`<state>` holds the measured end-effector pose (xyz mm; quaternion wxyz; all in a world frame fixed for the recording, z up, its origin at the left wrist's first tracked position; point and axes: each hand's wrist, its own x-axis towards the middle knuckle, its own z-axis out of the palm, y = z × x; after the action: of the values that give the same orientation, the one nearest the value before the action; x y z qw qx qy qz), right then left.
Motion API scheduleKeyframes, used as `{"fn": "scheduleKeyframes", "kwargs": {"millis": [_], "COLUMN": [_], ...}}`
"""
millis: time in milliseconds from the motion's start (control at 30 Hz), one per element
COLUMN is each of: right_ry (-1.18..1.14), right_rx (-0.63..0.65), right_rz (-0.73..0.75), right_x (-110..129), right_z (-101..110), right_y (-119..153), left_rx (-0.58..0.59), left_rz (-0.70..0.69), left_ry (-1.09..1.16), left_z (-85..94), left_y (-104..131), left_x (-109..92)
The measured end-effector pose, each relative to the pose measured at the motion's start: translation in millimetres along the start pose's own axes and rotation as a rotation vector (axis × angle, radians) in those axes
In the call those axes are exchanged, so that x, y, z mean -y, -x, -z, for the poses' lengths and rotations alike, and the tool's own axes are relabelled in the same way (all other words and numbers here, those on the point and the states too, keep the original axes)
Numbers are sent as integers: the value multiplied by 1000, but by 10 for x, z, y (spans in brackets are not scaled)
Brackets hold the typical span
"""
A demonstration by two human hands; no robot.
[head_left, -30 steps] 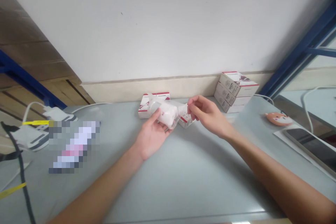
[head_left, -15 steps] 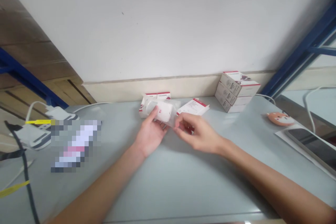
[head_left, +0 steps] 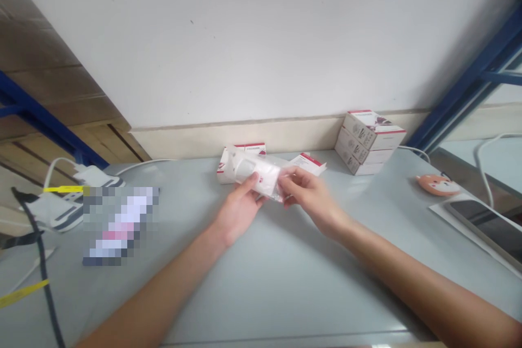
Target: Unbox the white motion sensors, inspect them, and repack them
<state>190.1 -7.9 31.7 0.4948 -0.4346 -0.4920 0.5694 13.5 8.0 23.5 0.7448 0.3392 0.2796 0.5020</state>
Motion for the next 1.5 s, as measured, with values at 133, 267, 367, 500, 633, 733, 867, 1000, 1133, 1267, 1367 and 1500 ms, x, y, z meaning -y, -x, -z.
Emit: {"fn": "scheduleKeyframes", "kwargs": {"millis": [133,267,367,500,633,733,867,1000,1133,1267,1367,1500], "right_ry": [-74,-254,-210,-72,-144,-256,-269,-109,-104,-98,-24,31], "right_rx": [-10,67,55,-13,-28,62,140,33,6,-18,-68,-176], "right_rz": [-34,-108,-120,-66,-52,-104,-105,-24,25,46,132,170], "right_x": [67,166,185,79,22,66,82,-19,-64,34,113,190], "right_z": [5,-6,-25,-37,4,18,-35,-77,-45,0,47,135], "right_y": [20,67,87,49,1,10,47,40,9,6,-1,-13], "left_rx": [9,-7,-13,-5,-7,-17,-59,-54,-5,-7,14,46], "left_rz": [-26,-44,-46,-41,-65,-81,-33,-42,-61,-55,-78,-135], "left_ry": [-47,-76,-62,-40,-51,-80,-83,-85,-103,-27,19,-99], "left_z": [-44,-41,-10,22,-8,-37,-19,21,34,14,-3,-8], "left_y": [25,23,7,-12,3,16,6,-9,-10,-15,-4,44], "left_x": [-16,-35,-26,15,23,3,-2,32,45,-38,-133,-212]}}
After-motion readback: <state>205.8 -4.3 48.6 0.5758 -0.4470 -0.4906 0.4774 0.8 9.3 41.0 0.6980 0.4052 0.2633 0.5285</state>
